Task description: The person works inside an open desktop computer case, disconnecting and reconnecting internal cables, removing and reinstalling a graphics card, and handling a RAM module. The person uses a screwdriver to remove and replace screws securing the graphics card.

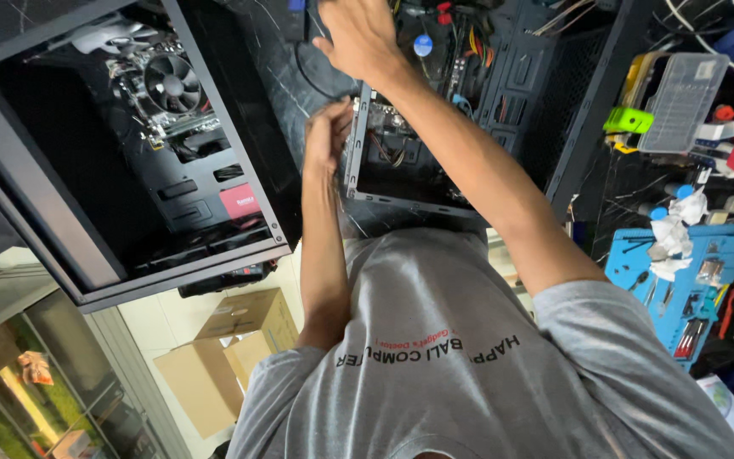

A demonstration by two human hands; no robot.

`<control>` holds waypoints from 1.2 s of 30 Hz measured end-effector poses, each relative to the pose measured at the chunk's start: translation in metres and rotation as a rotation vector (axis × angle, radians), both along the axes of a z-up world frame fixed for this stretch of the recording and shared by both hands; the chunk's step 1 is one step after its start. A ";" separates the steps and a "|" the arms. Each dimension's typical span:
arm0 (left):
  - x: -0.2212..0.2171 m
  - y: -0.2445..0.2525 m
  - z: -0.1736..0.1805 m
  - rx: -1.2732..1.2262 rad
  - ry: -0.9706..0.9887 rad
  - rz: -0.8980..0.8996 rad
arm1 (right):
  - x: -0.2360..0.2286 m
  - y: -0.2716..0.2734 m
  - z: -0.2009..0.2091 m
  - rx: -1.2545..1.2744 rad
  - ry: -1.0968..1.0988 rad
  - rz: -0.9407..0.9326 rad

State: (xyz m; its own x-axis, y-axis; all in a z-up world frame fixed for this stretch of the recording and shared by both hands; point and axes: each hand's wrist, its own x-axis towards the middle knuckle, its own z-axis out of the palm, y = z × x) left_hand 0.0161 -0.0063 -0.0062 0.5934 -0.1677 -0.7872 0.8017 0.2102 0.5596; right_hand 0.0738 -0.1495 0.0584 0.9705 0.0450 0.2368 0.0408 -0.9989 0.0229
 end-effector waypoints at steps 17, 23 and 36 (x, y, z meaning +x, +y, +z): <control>-0.008 0.003 -0.009 0.024 0.123 -0.036 | 0.004 -0.003 -0.005 0.206 0.024 0.022; -0.007 -0.001 -0.027 -0.107 -0.029 0.000 | 0.005 -0.002 -0.007 0.215 0.034 0.006; -0.022 0.026 0.042 0.230 -0.266 -0.387 | -0.013 -0.020 0.012 0.728 -0.026 0.267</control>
State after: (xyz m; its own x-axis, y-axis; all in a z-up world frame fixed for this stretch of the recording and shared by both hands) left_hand -0.0060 0.0194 0.0354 0.7067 -0.2543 -0.6602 0.6205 -0.2255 0.7511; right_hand 0.0611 -0.1696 0.0703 0.9423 0.1005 0.3193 0.2906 -0.7189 -0.6315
